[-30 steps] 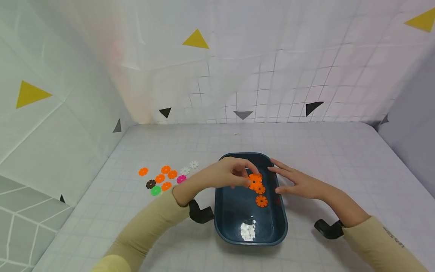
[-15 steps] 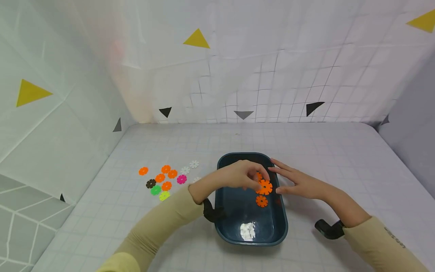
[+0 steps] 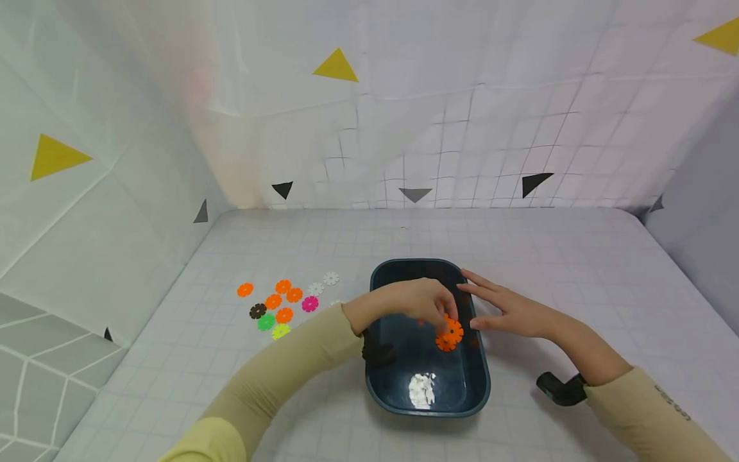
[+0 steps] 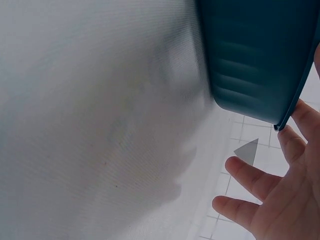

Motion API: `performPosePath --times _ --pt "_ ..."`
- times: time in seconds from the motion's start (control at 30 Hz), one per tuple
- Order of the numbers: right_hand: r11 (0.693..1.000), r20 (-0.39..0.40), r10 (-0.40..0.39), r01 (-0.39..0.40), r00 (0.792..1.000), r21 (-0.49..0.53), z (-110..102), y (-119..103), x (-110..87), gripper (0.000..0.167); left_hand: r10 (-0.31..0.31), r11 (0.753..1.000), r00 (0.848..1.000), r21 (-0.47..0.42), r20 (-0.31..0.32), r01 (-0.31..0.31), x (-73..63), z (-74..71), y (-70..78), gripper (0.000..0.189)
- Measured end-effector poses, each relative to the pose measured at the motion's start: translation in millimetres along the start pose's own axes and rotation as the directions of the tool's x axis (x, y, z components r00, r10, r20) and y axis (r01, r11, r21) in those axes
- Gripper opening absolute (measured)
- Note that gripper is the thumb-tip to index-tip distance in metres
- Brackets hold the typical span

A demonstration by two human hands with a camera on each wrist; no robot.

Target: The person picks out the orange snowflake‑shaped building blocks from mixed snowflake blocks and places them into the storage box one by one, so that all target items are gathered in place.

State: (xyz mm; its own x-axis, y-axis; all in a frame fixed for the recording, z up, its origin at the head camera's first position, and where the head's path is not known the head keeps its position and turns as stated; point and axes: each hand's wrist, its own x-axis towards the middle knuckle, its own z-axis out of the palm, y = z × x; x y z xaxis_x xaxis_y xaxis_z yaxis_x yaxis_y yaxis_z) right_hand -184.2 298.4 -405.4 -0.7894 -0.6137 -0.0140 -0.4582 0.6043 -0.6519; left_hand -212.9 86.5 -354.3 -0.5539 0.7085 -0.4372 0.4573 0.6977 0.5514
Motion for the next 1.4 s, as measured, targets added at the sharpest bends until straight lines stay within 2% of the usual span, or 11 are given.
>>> performPosePath --times 0.2,0.33,0.5,0.77,1.07,1.3,1.4 --pt "1.000 -0.001 -0.005 0.005 1.000 0.006 -1 0 -0.5 0.062 -0.046 0.998 0.996 0.054 0.076 0.042 12.0 2.3 2.5 0.013" --pt "1.000 -0.007 -0.005 0.005 1.000 0.000 1 1 -0.6 0.062 -0.046 0.996 0.991 0.076 0.125 0.036 19.2 8.2 0.1 0.012" --pt "1.000 -0.007 -0.003 0.003 1.000 -0.011 0 0 0.6 0.062 -0.059 0.995 0.986 0.091 0.155 0.045 26.3 15.9 -3.7 0.012" --pt "1.000 -0.002 0.005 -0.005 1.000 -0.009 -1 -1 1.4 0.061 -0.057 0.992 0.977 0.124 0.205 0.032 28.9 22.5 -4.4 0.014" --pt "1.000 -0.008 0.010 -0.010 1.000 0.000 -1 -2 0.5 0.062 -0.087 0.991 0.974 0.121 0.210 0.062 33.4 36.6 -7.3 0.014" --pt "1.000 -0.015 -0.001 0.001 1.000 -0.002 -1 -3 0.3 0.062 -0.104 0.990 0.975 0.119 0.196 0.081 34.2 39.7 -7.2 0.014" --pt "1.000 -0.014 0.002 -0.002 1.000 -0.005 -1 -2 0.2 0.062 -0.104 0.987 0.973 0.145 0.206 0.075 34.4 39.3 -6.6 0.018"
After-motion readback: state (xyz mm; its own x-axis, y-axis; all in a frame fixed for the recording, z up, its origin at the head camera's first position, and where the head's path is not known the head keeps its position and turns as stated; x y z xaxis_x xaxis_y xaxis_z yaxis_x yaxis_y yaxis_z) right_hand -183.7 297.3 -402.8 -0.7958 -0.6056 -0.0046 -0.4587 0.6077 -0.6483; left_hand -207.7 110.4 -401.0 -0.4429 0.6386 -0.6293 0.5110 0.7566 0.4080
